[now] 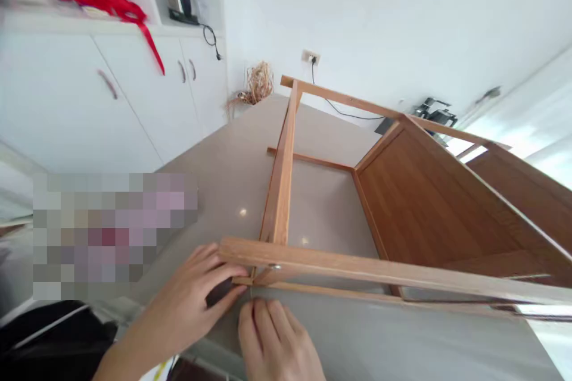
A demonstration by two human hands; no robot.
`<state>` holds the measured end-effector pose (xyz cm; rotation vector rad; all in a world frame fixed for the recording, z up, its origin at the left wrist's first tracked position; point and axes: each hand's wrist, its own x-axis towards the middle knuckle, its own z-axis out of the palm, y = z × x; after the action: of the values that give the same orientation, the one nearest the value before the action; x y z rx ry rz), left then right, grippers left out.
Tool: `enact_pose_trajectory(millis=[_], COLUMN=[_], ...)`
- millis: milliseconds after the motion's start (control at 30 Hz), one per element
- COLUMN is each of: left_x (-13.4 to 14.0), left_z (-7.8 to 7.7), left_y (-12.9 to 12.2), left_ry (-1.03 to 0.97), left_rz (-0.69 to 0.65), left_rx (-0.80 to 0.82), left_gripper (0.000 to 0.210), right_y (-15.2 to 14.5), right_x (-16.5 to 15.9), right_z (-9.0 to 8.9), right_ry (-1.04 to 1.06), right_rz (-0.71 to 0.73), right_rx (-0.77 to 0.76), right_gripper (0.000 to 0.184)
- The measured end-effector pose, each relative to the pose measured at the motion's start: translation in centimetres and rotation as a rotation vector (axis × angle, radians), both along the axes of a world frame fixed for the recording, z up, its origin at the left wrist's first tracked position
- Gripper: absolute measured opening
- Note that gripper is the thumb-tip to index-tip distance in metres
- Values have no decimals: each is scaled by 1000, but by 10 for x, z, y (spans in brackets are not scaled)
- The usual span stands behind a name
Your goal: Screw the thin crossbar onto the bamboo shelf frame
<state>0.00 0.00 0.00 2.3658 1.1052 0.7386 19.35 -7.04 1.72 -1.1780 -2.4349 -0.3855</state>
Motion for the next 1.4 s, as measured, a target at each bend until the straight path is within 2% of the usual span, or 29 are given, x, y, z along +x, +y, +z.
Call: enact_pose_trajectory(millis=[333,700,900,1033,1133,1267,1333,1400], left_x=[1,1,0,0,0,1,2,2], left_z=[5,3,9,14,14,10,8,8], left_y=[-1,1,-2,-6,-7,-6,-6,-6], left_ry=[-8,-20,-41,-43,-34,-21,-17,-15], left_rz=[-9,-9,-24,-32,-17,-8,-11,-19], left_rx=[-44,-27,9,16,22,24,29,40], left_gripper=[10,9,15,19,17,18,17,16], right_y=[0,-2,-7,-13,-21,-32,-34,-31], right_x=[0,-3,10,26,42,59,62,62], right_z=[-6,-5,-3,1,8,15,18,21], right_ry=[32,125,216,327,426,527,551,532], right_rz=[-27,-43,-27,-100,-194,-299,-290,-234], right_rx=[-76,-109,-104,-137,-262,-561,-654,-674], right_gripper=[44,30,26,25,28,31,28,25])
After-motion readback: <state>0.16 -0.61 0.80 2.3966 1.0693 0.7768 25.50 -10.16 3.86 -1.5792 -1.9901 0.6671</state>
